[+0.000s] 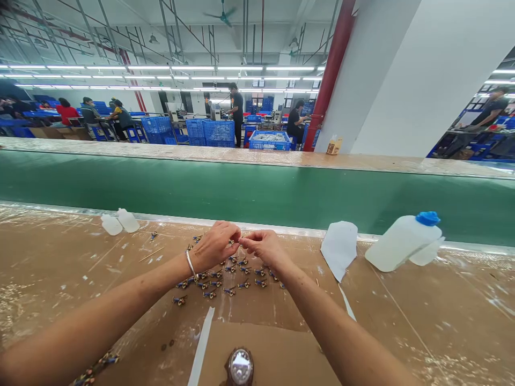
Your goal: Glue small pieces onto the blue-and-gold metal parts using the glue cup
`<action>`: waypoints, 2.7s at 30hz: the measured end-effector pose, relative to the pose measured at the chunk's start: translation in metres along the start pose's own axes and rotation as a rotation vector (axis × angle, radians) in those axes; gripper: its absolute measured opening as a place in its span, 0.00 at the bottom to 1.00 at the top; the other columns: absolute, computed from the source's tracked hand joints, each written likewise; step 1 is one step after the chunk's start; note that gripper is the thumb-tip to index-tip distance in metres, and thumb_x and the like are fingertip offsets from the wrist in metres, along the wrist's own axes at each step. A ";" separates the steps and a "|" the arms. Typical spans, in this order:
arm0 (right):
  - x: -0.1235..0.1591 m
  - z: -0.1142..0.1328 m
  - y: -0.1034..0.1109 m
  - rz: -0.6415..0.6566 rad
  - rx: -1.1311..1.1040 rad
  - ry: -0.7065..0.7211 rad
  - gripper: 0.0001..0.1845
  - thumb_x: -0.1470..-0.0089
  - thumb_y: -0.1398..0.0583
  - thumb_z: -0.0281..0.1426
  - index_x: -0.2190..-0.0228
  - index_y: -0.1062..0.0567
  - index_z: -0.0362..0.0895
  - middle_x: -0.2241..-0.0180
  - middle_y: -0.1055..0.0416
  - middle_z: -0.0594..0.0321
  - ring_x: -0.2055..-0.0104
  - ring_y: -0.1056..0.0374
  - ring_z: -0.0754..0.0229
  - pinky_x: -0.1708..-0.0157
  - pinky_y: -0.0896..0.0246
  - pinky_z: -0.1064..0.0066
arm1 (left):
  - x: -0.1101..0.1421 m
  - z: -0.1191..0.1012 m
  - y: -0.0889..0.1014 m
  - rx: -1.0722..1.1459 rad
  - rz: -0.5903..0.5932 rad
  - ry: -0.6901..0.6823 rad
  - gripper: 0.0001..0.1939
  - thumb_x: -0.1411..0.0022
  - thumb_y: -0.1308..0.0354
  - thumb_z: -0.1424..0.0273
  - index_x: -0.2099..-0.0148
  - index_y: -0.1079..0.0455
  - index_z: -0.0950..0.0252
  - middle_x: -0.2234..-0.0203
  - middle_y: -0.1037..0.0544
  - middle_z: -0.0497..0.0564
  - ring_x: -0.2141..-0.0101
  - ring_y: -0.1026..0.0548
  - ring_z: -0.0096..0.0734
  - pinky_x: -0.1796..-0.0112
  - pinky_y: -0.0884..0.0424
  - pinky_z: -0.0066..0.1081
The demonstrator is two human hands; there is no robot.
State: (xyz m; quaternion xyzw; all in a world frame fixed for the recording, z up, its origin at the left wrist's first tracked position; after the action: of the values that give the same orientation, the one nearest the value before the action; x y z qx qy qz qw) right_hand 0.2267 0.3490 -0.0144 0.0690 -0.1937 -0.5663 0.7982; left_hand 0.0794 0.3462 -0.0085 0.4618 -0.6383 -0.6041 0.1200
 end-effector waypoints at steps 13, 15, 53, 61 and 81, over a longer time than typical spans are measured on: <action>-0.002 0.005 -0.002 -0.093 0.007 0.069 0.10 0.44 0.42 0.33 0.69 0.31 0.36 0.72 0.35 0.65 0.71 0.38 0.69 0.68 0.39 0.73 | -0.004 0.012 -0.004 0.348 0.040 0.294 0.05 0.44 0.45 0.71 0.63 0.33 0.65 0.72 0.24 0.45 0.71 0.27 0.20 0.67 0.35 0.21; -0.004 0.004 -0.001 -0.073 0.013 0.066 0.10 0.44 0.42 0.32 0.69 0.30 0.36 0.73 0.35 0.65 0.71 0.38 0.69 0.68 0.39 0.73 | -0.005 0.013 -0.005 0.393 0.052 0.300 0.04 0.45 0.44 0.72 0.64 0.31 0.65 0.73 0.24 0.44 0.71 0.27 0.19 0.67 0.35 0.20; 0.011 -0.006 -0.030 0.078 0.719 0.241 0.10 0.44 0.43 0.32 0.70 0.29 0.38 0.69 0.32 0.62 0.62 0.36 0.64 0.58 0.40 0.65 | 0.063 0.000 -0.001 0.063 0.484 0.153 0.05 0.47 0.45 0.74 0.69 0.28 0.64 0.69 0.26 0.49 0.63 0.33 0.32 0.63 0.47 0.31; 0.008 -0.004 -0.038 0.235 0.517 0.219 0.10 0.46 0.41 0.34 0.68 0.28 0.37 0.72 0.32 0.65 0.69 0.36 0.66 0.65 0.39 0.70 | 0.048 0.004 0.017 0.085 0.326 0.165 0.05 0.43 0.45 0.71 0.66 0.28 0.65 0.69 0.27 0.48 0.65 0.33 0.27 0.61 0.45 0.29; 0.007 -0.004 -0.034 0.202 0.311 0.045 0.12 0.45 0.42 0.34 0.72 0.30 0.36 0.78 0.39 0.68 0.77 0.44 0.71 0.77 0.46 0.78 | 0.047 0.003 0.024 0.098 0.258 0.188 0.05 0.43 0.44 0.71 0.68 0.28 0.66 0.71 0.26 0.48 0.66 0.34 0.26 0.62 0.47 0.29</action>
State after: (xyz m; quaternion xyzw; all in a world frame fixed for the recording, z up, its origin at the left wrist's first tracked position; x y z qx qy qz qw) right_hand 0.2002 0.3305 -0.0274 0.1842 -0.2669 -0.4447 0.8349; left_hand 0.0410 0.3101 -0.0075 0.4360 -0.7069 -0.5058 0.2331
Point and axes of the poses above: each hand's wrist, its own x-axis away from the middle knuckle, its own y-axis out of the back of the hand, z = x × y, the point moved 3 cm from there along -x, towards the middle knuckle
